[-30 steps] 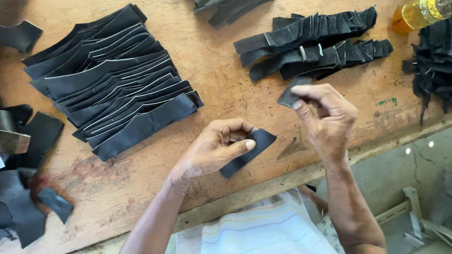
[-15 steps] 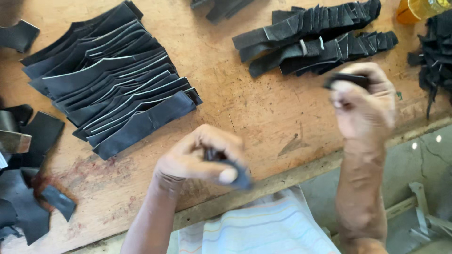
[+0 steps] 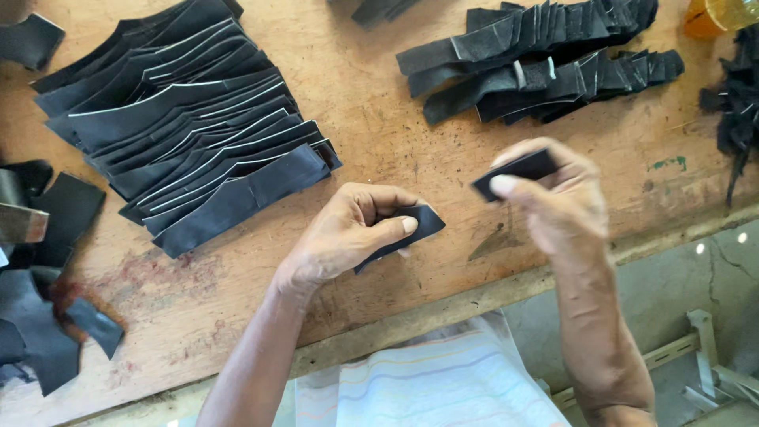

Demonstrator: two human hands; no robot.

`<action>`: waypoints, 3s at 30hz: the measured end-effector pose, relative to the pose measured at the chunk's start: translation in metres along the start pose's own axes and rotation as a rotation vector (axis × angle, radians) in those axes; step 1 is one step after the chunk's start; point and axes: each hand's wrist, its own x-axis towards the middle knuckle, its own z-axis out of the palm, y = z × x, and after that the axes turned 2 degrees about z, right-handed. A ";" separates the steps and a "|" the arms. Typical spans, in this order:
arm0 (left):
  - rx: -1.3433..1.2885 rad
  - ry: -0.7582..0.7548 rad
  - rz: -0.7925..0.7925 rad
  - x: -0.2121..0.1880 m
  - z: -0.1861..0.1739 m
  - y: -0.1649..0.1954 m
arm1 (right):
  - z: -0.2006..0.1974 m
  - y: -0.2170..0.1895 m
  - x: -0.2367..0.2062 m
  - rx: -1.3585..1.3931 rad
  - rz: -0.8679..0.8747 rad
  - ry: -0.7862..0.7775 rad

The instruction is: The person repeatedly picks up small black rubber pieces from a stack, folds or bends them by hand, and places them into a separate pile on the table. The process continues throughout the clip with consistent hand movements.

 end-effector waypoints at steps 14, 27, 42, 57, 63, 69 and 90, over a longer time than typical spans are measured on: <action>0.061 0.107 -0.031 0.001 0.003 0.007 | 0.045 -0.001 0.001 0.053 0.135 -0.019; 0.067 0.167 -0.077 0.005 0.002 -0.002 | 0.056 0.014 0.006 0.010 0.099 0.010; 0.125 0.179 -0.056 0.007 -0.001 -0.008 | 0.057 0.020 0.010 -0.058 0.123 0.039; 0.122 0.181 -0.038 0.008 -0.003 -0.009 | 0.059 0.020 0.011 -0.084 0.144 0.037; 0.123 0.174 -0.028 0.007 -0.004 -0.009 | 0.060 0.018 0.012 -0.092 0.144 0.032; 0.110 0.164 -0.056 0.007 -0.005 -0.006 | 0.060 0.015 0.013 -0.093 0.140 -0.010; -0.039 0.106 -0.043 0.007 -0.008 0.001 | 0.056 0.011 0.019 0.054 0.243 -0.056</action>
